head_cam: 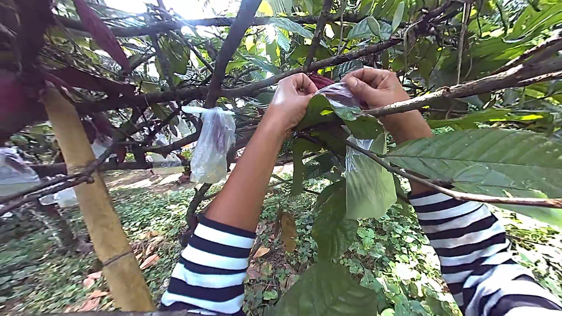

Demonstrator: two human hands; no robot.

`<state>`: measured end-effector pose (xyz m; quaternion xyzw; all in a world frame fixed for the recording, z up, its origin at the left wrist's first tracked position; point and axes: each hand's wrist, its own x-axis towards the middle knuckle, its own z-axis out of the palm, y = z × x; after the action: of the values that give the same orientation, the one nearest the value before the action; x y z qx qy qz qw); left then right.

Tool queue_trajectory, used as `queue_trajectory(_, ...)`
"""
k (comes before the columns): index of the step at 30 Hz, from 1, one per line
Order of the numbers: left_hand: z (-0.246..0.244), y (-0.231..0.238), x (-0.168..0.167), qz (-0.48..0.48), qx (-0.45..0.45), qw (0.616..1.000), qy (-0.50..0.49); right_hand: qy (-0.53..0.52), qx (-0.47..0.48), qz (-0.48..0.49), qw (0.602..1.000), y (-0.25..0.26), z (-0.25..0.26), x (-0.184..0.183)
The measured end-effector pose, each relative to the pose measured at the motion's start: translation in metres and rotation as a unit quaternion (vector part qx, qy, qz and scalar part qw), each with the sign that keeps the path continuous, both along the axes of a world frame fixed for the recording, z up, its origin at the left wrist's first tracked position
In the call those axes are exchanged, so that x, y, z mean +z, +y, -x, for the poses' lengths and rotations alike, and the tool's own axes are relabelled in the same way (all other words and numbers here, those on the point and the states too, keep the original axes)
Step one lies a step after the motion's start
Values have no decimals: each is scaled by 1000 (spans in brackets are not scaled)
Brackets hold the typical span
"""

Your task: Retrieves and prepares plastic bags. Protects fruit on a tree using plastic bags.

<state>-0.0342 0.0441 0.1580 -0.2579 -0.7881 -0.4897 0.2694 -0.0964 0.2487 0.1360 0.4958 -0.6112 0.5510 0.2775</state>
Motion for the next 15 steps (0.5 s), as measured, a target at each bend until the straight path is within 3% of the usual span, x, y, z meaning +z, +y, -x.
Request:
queue_trajectory(3, 4, -3, -1, -17, 6, 1000, 21, -47, 113, -65, 990, 19, 5, 2)
queue_trajectory(5, 5, -3, -1, -32, 21, 999, 28, -54, 116, -108, 986, 28, 3, -2)
queue_trajectory(8, 11, -4, -3, -35, 43, 997, 55, -86, -20, -84, 992, 19, -41, -17)
queue_trajectory(11, 16, -7, -4, -22, 57, 995, 77, 48, -93, -99, 990, 19, -9, -4)
queue_trajectory(15, 18, -5, -7, -6, 67, 994, 86, 171, -293, -57, 939, 6, 1, -2)
